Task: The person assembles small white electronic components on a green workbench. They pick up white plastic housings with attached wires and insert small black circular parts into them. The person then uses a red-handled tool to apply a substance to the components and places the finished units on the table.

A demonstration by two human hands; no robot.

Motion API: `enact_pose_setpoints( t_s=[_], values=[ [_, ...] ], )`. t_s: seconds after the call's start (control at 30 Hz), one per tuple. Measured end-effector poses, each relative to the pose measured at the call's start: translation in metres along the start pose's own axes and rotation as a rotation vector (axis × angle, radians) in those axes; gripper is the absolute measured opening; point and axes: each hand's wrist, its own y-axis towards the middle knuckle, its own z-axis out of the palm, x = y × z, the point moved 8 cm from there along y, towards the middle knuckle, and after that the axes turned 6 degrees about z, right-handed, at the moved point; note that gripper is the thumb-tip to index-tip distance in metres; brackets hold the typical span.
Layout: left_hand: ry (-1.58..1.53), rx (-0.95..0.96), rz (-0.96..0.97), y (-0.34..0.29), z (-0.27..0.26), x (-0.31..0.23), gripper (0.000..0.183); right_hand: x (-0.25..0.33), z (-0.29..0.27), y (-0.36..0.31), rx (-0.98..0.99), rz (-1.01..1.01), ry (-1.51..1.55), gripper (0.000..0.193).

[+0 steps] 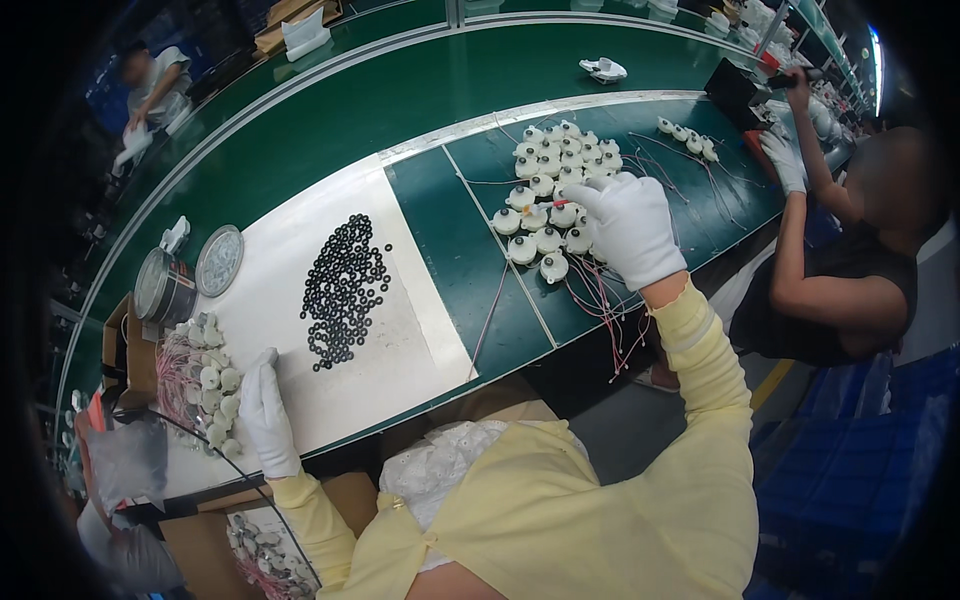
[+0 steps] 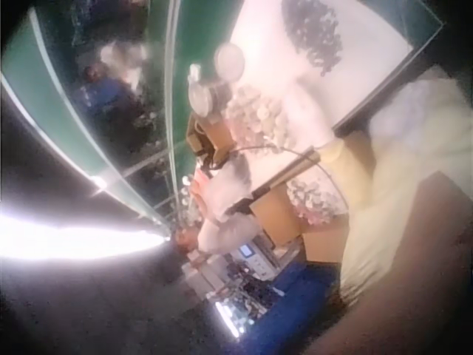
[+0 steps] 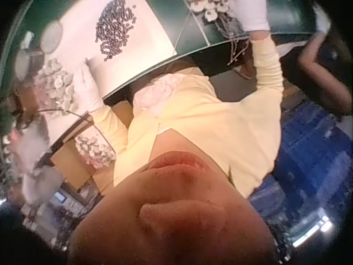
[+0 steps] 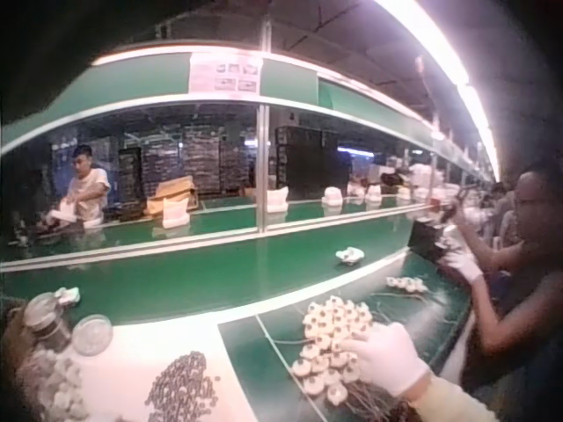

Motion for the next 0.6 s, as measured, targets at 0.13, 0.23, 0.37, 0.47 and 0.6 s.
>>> enact_pose_setpoints(
  t_s=[0.13, 0.23, 0.37, 0.47, 0.6],
  values=[
    [-0.006, 0.001, -0.008, 0.0, 0.0, -0.002, 0.029, -0.006, 0.001, -0.007, 0.035, 0.032, -0.015, 0.028],
    [-0.014, -0.01, -0.005, 0.0, 0.0, -0.001, 0.029, -0.009, -0.005, -0.011, -0.013, 0.008, -0.052, 0.027],
    [-0.006, -0.008, 0.005, 0.0, -0.001, -0.001, 0.029, -0.009, -0.018, -0.008, -0.079, 0.027, 0.034, 0.029],
    [-0.006, -0.004, 0.004, 0.001, 0.0, -0.001, 0.028, -0.009, -0.012, -0.007, -0.063, 0.062, 0.14, 0.03],
    [-0.01, -0.014, -0.005, 0.001, -0.001, -0.003, 0.028, 0.001, 0.001, -0.008, -0.008, 0.197, 0.355, 0.031]
  ],
)
